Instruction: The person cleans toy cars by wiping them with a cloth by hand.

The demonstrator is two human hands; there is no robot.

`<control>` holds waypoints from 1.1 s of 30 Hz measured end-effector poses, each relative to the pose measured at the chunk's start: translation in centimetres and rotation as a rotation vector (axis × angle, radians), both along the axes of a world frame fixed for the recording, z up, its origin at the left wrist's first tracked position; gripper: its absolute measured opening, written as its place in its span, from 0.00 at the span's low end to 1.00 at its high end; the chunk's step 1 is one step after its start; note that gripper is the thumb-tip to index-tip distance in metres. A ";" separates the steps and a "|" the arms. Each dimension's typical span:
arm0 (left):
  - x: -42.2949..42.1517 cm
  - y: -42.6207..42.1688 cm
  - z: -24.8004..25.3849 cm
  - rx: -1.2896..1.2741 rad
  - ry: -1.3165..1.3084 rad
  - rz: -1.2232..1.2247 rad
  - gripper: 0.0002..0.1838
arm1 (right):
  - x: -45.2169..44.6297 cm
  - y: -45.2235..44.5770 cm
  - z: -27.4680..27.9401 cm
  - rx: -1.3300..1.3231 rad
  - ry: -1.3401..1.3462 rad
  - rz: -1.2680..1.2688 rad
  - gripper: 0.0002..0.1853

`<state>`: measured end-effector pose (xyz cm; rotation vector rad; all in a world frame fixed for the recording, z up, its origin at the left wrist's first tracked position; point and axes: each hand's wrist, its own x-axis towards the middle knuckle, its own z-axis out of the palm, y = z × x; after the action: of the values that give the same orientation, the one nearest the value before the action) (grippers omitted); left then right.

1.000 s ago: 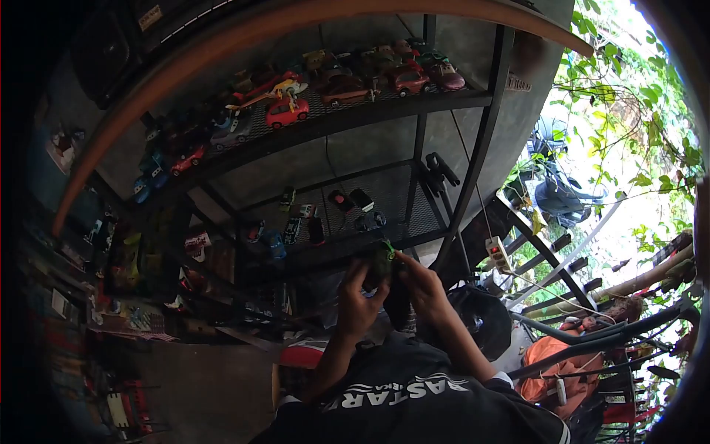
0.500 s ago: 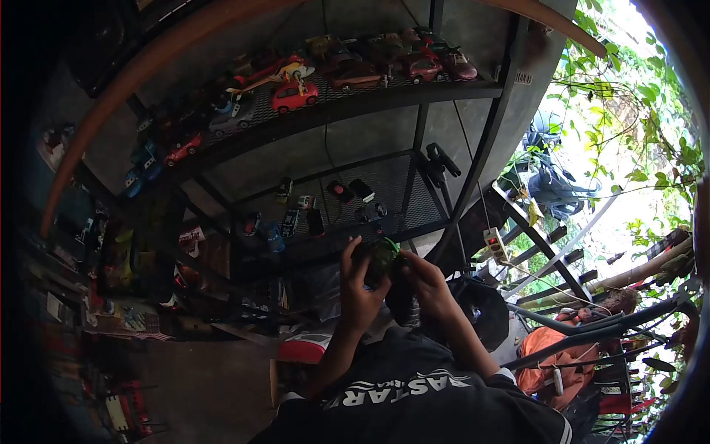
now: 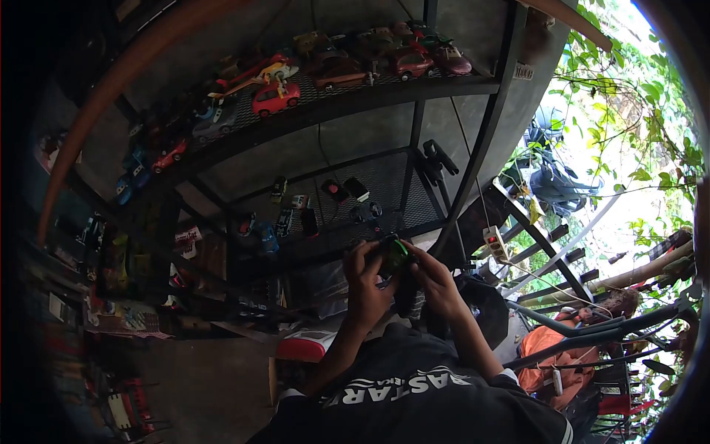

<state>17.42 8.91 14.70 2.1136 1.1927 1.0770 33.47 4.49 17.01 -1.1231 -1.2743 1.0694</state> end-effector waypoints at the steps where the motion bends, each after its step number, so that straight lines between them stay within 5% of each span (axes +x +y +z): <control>1: 0.1 0.1 -0.2 -0.100 -0.154 -0.047 0.25 | 0.0 0.0 0.0 0.033 -0.021 -0.007 0.23; 8: 0.9 -0.2 -1.0 -0.314 -0.423 -0.189 0.21 | 0.9 0.4 1.6 -0.120 -0.074 0.093 0.25; 10: 0.7 0.1 -2.0 -0.636 -0.817 -0.267 0.22 | 0.0 0.7 1.8 0.222 -0.477 0.102 0.29; 14: -0.2 0.0 -2.9 -0.455 -0.786 -0.349 0.24 | -1.0 0.7 3.6 0.329 -0.855 0.165 0.41; 16: -0.7 0.2 -3.5 -0.882 -1.062 -0.344 0.26 | -0.4 1.4 3.8 0.286 -0.922 0.226 0.41; 24: -1.1 0.4 -3.3 -1.109 -1.256 -0.310 0.24 | 0.7 2.7 4.7 0.375 -1.311 0.355 0.46; 31: -1.4 0.5 -3.8 -1.205 -1.329 -0.429 0.25 | 1.1 3.3 5.5 0.294 -1.418 0.423 0.46; 33: -1.1 0.6 -3.3 -1.216 -1.331 -0.335 0.26 | 1.3 3.4 4.5 0.370 -1.251 0.343 0.44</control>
<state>16.35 9.51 11.45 0.3770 0.4646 0.8818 34.77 7.88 21.49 -1.3215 -2.5770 0.2084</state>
